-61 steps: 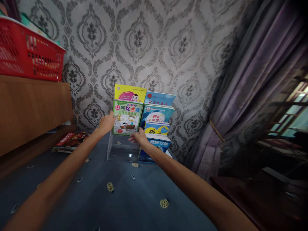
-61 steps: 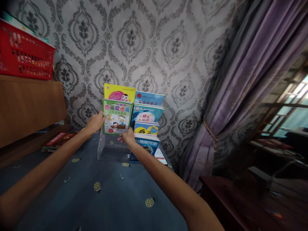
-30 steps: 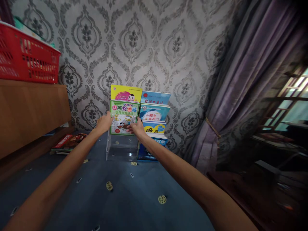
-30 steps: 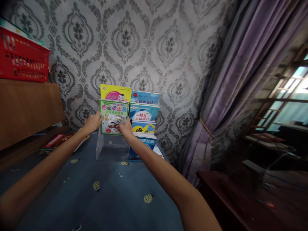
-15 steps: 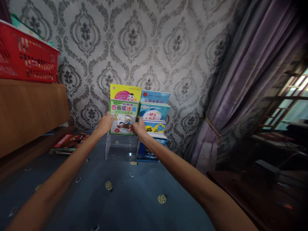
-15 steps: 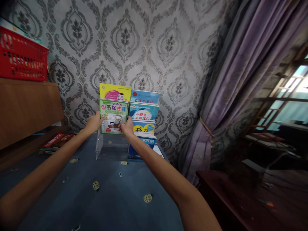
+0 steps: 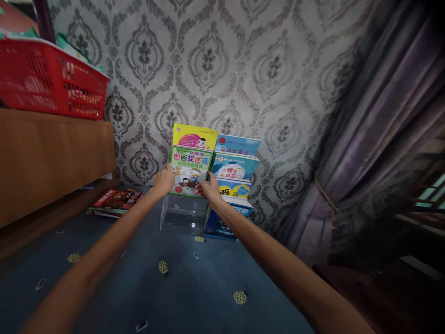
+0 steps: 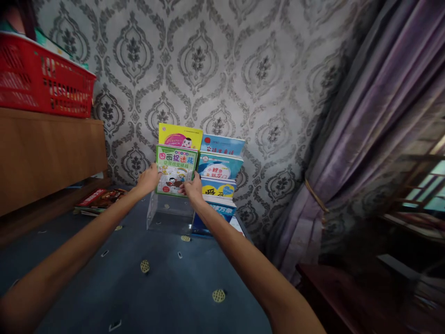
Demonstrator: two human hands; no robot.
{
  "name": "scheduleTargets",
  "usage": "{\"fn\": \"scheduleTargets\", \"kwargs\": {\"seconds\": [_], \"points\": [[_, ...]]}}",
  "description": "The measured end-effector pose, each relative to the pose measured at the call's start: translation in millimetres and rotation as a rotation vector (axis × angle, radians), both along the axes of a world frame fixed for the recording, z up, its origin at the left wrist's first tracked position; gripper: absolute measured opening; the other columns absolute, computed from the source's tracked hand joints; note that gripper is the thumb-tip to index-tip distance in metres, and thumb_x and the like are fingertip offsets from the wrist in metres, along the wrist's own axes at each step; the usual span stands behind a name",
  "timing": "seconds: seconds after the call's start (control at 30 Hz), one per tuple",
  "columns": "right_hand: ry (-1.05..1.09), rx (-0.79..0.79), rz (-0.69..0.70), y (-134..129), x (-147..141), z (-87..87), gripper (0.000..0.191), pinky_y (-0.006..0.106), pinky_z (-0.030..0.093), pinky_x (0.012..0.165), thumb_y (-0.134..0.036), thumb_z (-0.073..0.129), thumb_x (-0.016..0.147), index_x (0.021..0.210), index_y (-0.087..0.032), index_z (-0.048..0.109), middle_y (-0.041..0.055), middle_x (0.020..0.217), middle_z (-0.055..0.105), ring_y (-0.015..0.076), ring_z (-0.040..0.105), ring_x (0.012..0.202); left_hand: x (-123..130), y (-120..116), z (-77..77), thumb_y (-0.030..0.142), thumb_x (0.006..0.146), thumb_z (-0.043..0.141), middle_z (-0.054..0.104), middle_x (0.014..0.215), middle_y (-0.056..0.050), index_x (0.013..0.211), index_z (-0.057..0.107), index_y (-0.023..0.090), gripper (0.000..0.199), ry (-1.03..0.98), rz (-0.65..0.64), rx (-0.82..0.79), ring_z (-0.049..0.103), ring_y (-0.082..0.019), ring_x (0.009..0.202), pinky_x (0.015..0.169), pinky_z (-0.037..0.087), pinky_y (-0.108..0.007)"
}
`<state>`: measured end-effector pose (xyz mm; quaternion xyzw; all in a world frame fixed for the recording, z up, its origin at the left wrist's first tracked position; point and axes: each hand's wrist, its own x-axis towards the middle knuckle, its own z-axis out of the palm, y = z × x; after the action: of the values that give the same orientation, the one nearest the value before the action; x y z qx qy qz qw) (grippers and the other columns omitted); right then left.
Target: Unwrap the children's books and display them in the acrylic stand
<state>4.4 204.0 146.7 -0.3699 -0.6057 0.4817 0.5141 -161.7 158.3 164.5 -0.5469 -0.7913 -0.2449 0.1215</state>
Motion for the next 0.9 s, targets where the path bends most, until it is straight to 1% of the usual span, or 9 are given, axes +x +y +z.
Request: {"fn": "scheduleTargets", "kwargs": {"seconds": [0.27, 0.5, 0.67, 0.77, 0.9], "points": [[0.005, 0.008, 0.008, 4, -1, -3.7, 0.084, 0.020, 0.046, 0.039, -0.002, 0.049, 0.077, 0.154, -0.013, 0.020, -0.0065, 0.054, 0.062, 0.0179, 0.066, 0.046, -3, 1, -2.1, 0.028, 0.099, 0.039, 0.066, 0.124, -0.022, 0.125, 0.048, 0.011, 0.032, -0.011, -0.029, 0.009, 0.066, -0.032, 0.114, 0.089, 0.050, -0.039], [0.019, -0.009, -0.001, 2, -2, -1.6, 0.085, 0.018, 0.043, 0.037, 0.001, 0.046, 0.077, 0.155, -0.011, 0.015, -0.0075, 0.052, 0.061, 0.0162, 0.064, 0.044, -7, 7, -5.2, 0.025, 0.098, 0.040, 0.066, 0.122, -0.023, 0.123, 0.048, 0.011, 0.029, -0.015, -0.048, 0.019, 0.067, -0.033, 0.111, 0.089, 0.051, -0.040], [0.009, 0.003, 0.002, 3, -1, -3.3, 0.085, 0.018, 0.046, 0.039, -0.001, 0.047, 0.077, 0.155, -0.012, 0.017, -0.0078, 0.053, 0.061, 0.0156, 0.064, 0.045, -9, 6, -4.2, 0.025, 0.097, 0.042, 0.067, 0.122, -0.022, 0.124, 0.048, 0.012, 0.030, -0.011, -0.053, 0.005, 0.067, -0.033, 0.111, 0.089, 0.051, -0.041], [0.008, 0.022, -0.005, 4, 0, -5.3, 0.084, 0.018, 0.047, 0.039, -0.003, 0.048, 0.076, 0.155, -0.013, 0.020, -0.0067, 0.057, 0.063, 0.0147, 0.063, 0.045, -11, 3, -3.1, 0.026, 0.097, 0.042, 0.066, 0.124, -0.021, 0.125, 0.048, 0.014, 0.031, -0.009, -0.070, 0.001, 0.066, -0.033, 0.112, 0.090, 0.051, -0.042], [0.006, 0.052, -0.011, 3, 0, -7.8, 0.080, 0.018, 0.045, 0.039, -0.004, 0.048, 0.078, 0.154, -0.016, 0.026, -0.0014, 0.071, 0.068, 0.0130, 0.064, 0.046, -14, 3, -2.9, 0.032, 0.097, 0.043, 0.068, 0.122, -0.021, 0.125, 0.049, 0.014, 0.033, -0.002, -0.078, 0.000, 0.066, -0.033, 0.114, 0.092, 0.050, -0.042]]}}
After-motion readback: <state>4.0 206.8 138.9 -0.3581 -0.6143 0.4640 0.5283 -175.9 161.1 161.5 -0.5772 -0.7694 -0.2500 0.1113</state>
